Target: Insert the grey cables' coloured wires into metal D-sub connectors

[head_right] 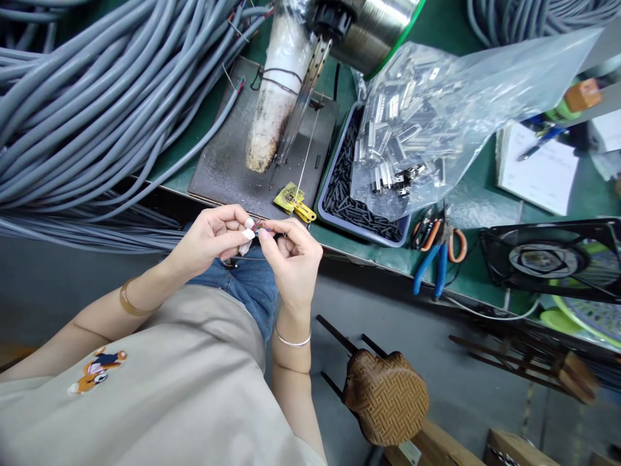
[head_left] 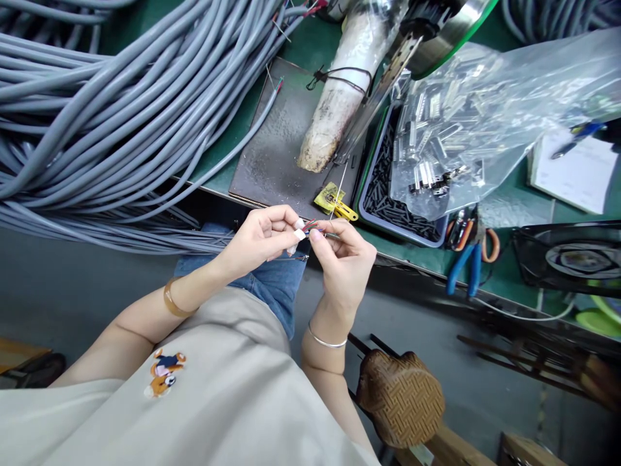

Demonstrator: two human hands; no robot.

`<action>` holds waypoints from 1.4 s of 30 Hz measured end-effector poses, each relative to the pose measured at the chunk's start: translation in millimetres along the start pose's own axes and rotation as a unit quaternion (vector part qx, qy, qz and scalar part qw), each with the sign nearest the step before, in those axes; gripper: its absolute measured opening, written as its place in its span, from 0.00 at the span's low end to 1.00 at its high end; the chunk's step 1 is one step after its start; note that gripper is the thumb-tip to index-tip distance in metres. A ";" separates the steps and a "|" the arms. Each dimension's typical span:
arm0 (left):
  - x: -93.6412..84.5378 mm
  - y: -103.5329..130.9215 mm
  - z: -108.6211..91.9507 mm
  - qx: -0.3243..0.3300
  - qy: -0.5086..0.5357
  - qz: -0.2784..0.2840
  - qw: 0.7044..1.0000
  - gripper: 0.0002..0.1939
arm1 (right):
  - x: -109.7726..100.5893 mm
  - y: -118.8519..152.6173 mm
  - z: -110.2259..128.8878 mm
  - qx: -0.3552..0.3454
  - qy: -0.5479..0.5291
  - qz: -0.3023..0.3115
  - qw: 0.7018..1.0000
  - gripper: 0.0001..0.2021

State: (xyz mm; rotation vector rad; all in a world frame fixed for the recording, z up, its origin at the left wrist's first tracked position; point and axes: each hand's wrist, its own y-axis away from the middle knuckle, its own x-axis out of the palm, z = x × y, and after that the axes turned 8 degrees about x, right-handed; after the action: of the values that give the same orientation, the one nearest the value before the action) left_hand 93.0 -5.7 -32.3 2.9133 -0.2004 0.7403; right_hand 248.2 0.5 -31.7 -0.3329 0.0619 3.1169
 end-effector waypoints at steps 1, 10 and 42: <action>-0.2 0.2 0.1 -0.001 -0.004 0.000 1.000 0.13 | -0.3 -0.1 -0.5 0.001 0.000 0.004 1.000 0.05; 1.0 1.1 0.9 -0.007 -0.016 0.005 1.000 0.13 | 5.5 2.5 -0.4 -0.018 -0.030 -0.008 0.999 0.05; 7.1 3.9 -14.5 0.010 -0.023 0.040 0.999 0.12 | -18.3 -8.4 4.6 0.035 -0.202 -0.010 0.979 0.19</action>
State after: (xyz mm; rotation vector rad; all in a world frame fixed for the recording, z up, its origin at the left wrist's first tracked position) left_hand 91.8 -8.0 -15.9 2.9576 -0.3182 0.6915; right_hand 265.2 9.0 -23.7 0.2988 0.1637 3.0820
